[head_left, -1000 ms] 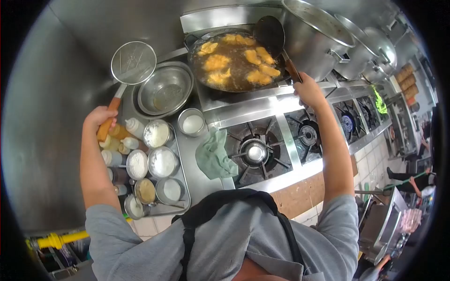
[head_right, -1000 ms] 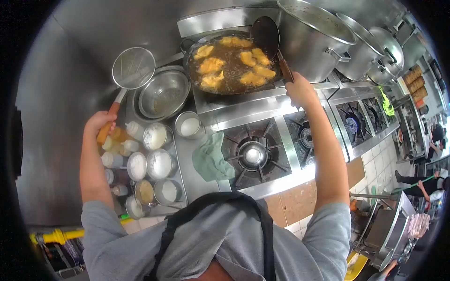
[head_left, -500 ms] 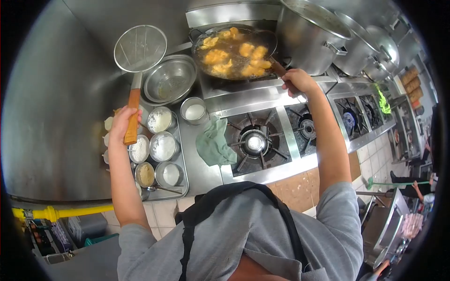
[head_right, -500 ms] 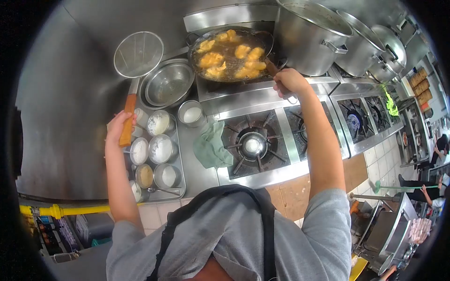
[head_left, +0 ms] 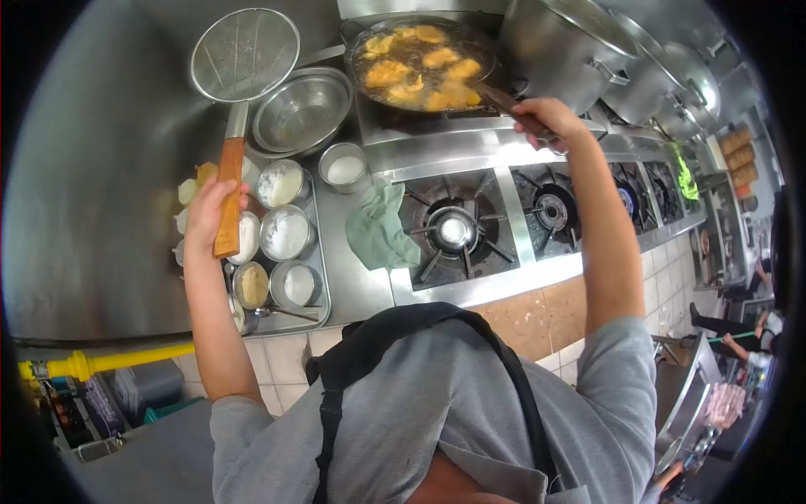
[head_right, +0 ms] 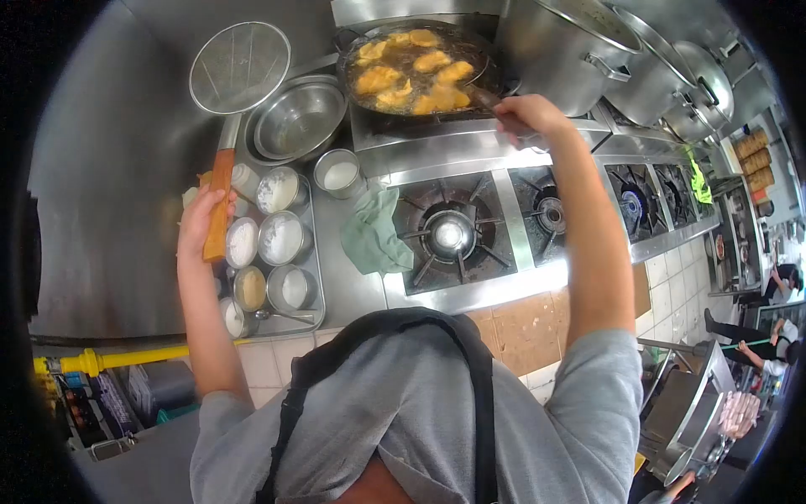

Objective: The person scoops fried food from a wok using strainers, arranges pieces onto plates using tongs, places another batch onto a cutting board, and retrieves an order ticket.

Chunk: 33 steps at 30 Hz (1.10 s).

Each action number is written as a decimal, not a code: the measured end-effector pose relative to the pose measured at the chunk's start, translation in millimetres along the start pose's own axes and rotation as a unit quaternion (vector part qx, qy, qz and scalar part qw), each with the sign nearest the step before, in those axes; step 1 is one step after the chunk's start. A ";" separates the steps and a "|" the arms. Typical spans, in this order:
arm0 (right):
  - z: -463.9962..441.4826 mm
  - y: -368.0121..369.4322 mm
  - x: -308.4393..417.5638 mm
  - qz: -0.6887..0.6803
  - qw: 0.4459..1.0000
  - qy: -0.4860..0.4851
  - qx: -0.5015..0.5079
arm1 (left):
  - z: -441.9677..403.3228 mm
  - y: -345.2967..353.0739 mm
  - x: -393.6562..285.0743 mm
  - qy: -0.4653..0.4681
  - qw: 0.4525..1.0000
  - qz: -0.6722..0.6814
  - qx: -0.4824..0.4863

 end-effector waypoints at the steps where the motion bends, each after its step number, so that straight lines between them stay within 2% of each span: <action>1: 5.9 -7.9 6.6 0.020 1.000 -0.009 0.001 | 3.7 -3.0 -0.4 -0.001 1.000 0.001 -0.004; 7: 12.1 -40.3 26.7 0.128 0.989 -0.066 0.017 | 18.7 -12.8 0.3 0.007 1.000 -0.021 0.003; 13: -6.5 -34.0 -12.8 0.055 0.996 -0.068 0.018 | 29.5 -0.8 7.2 -0.017 1.000 -0.003 -0.011; 16: 6.1 -26.4 -13.7 0.003 0.994 -0.106 0.018 | 27.2 8.1 6.4 -0.027 0.999 0.015 0.017; 20: 24.1 -17.2 -12.3 -0.025 0.996 -0.088 0.009 | 24.2 25.2 -1.6 -0.029 0.997 0.047 0.049; 26: 52.8 -8.5 16.5 -0.027 0.993 -0.111 -0.022 | 18.0 62.5 -15.4 -0.031 0.992 0.078 0.095; 28: 56.5 -9.7 33.6 -0.006 0.987 -0.159 0.003 | 9.7 77.3 -22.7 -0.023 0.990 0.081 0.117; 30: 68.2 -4.3 50.9 -0.013 0.984 -0.180 0.006 | 2.7 94.3 -26.3 -0.082 0.980 0.110 0.146; 33: 81.9 18.2 73.7 -0.024 0.978 -0.206 0.027 | -12.3 123.7 -32.7 -0.112 0.962 0.156 0.192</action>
Point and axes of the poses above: each hand's wrist, its own z-axis away from the middle knuckle, its own y-axis out of the palm, x = y × z, the point moved 4 cm from there along -z, towards the middle knuckle, and after that the axes turned 7 degrees about -x, right-handed, at the moved point
